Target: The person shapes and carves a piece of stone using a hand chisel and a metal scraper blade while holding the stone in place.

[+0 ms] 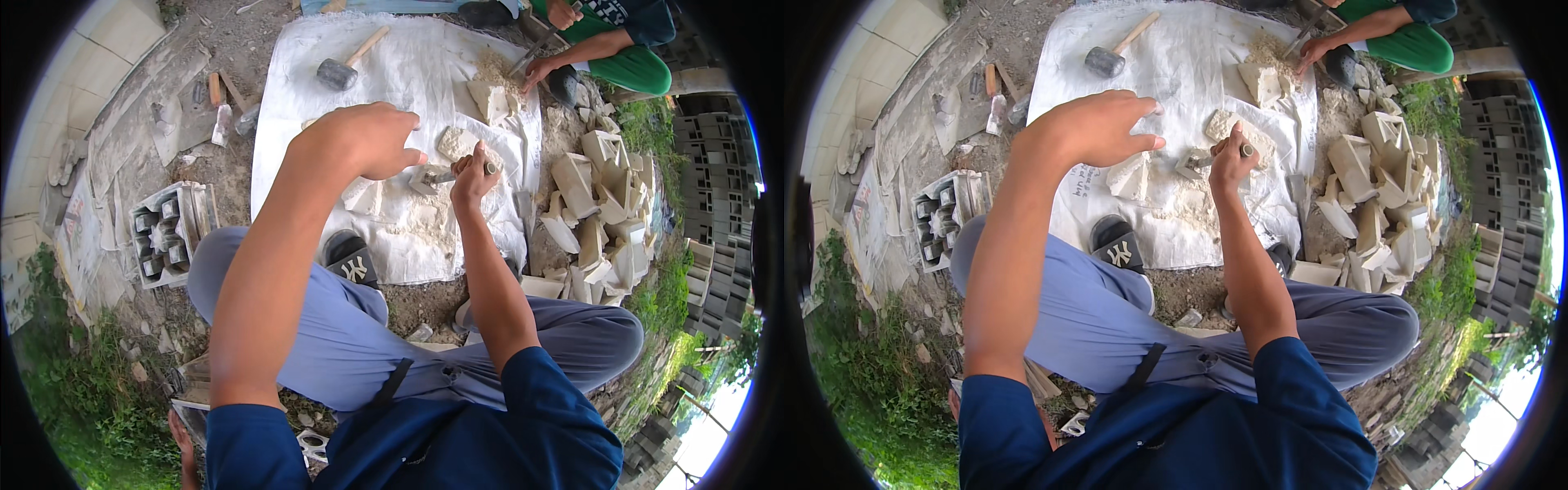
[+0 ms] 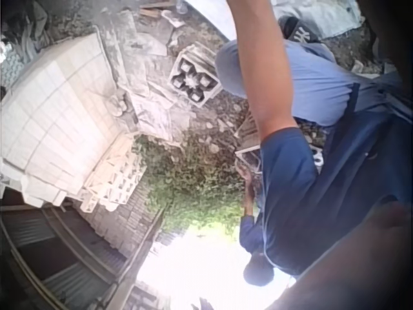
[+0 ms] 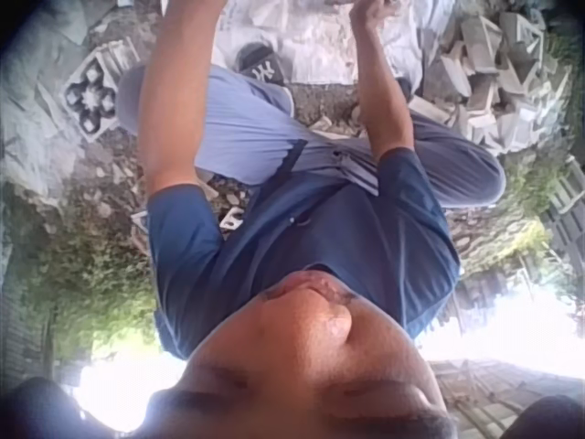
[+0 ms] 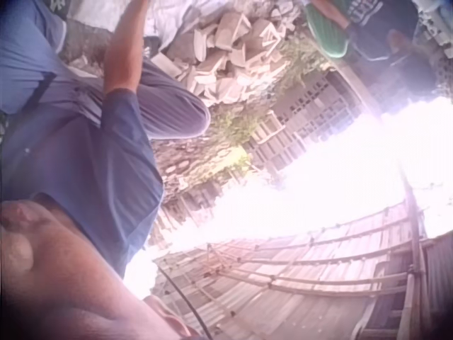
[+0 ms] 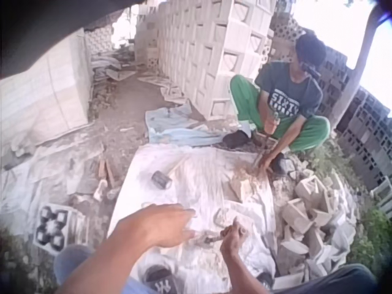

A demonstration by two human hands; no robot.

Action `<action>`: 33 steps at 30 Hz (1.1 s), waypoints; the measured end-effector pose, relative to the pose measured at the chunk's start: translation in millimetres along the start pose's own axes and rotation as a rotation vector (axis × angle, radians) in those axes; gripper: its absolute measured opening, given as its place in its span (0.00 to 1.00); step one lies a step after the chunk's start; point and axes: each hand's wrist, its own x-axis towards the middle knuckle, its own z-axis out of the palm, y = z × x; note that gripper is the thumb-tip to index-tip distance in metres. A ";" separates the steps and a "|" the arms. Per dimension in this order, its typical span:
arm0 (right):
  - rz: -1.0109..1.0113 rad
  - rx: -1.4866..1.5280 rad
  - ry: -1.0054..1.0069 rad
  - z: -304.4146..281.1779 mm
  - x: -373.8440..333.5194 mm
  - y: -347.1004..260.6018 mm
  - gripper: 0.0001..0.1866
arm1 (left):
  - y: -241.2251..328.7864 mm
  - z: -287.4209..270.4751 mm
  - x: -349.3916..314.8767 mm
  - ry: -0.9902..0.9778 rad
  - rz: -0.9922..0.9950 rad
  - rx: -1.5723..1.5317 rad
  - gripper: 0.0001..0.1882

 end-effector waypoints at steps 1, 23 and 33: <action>-0.008 -0.065 -0.007 -2.0 3.1 1.7 0.31 | -0.7 -0.2 -0.2 0.002 -0.001 -0.002 0.31; -0.084 -0.041 -0.075 -19.3 -23.7 -58.9 0.32 | 5.6 -0.8 -0.2 0.000 -0.001 0.026 0.31; 0.035 -0.450 -0.361 -21.1 -20.9 -13.3 0.30 | 1.8 8.4 0.3 0.043 -0.007 0.050 0.32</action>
